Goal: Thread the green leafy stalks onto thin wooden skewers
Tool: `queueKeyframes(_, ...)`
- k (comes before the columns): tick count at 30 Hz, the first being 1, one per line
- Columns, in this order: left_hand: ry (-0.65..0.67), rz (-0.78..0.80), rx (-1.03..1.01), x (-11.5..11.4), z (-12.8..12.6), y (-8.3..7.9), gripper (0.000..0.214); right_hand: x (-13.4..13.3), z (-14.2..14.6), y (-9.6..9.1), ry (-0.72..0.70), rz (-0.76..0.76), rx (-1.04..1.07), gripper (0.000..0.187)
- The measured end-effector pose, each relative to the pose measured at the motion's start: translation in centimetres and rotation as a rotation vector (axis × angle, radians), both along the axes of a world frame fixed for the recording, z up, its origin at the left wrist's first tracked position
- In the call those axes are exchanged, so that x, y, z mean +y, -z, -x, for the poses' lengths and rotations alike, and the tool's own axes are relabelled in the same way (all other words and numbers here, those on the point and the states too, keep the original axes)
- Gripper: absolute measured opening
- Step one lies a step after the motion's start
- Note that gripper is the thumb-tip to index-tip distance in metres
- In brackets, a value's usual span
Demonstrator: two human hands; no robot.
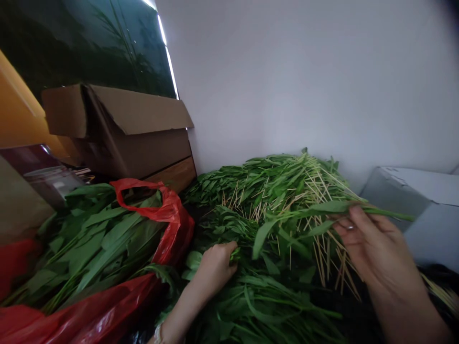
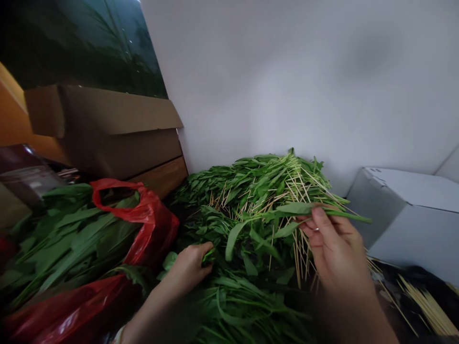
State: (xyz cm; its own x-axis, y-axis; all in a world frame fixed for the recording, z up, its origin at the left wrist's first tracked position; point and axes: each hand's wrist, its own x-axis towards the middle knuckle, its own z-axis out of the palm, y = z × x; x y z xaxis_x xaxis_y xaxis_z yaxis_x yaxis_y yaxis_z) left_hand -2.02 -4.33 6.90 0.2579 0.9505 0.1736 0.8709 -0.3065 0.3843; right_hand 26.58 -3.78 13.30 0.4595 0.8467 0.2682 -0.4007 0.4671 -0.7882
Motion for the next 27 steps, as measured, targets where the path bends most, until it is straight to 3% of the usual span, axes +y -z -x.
queueKeyframes(3,0.003,-0.029,-0.155,0.6,1.3,-0.5,0.015,0.3,-0.2,0.0,-0.090,0.018,0.057,0.012)
queueKeyframes(8,-0.118,-0.176,-0.407,1.4,3.3,-3.7,0.012,0.8,1.5,1.2,-0.339,0.084,-0.025,0.016)
queueKeyframes(12,-0.152,-0.255,-0.543,0.6,3.3,-6.3,0.022,0.9,2.8,1.9,-0.455,0.103,-0.059,0.021)
queueKeyframes(17,-0.186,-0.396,-0.535,-1.2,2.5,-8.3,0.016,0.8,3.7,2.5,-0.526,0.101,-0.078,0.018)
queueKeyframes(21,-0.069,-0.408,-0.468,-2.1,1.1,-8.5,0.008,0.7,4.2,2.8,-0.527,0.099,-0.079,0.015)
queueKeyframes(24,0.117,-0.295,-0.423,-2.2,-0.3,-7.7,0.008,0.5,4.4,2.7,-0.535,0.096,-0.087,0.013)
queueKeyframes(27,0.183,-0.240,-0.396,-1.9,-1.4,-6.6,0.014,0.3,4.6,2.6,-0.546,0.098,-0.105,0.013)
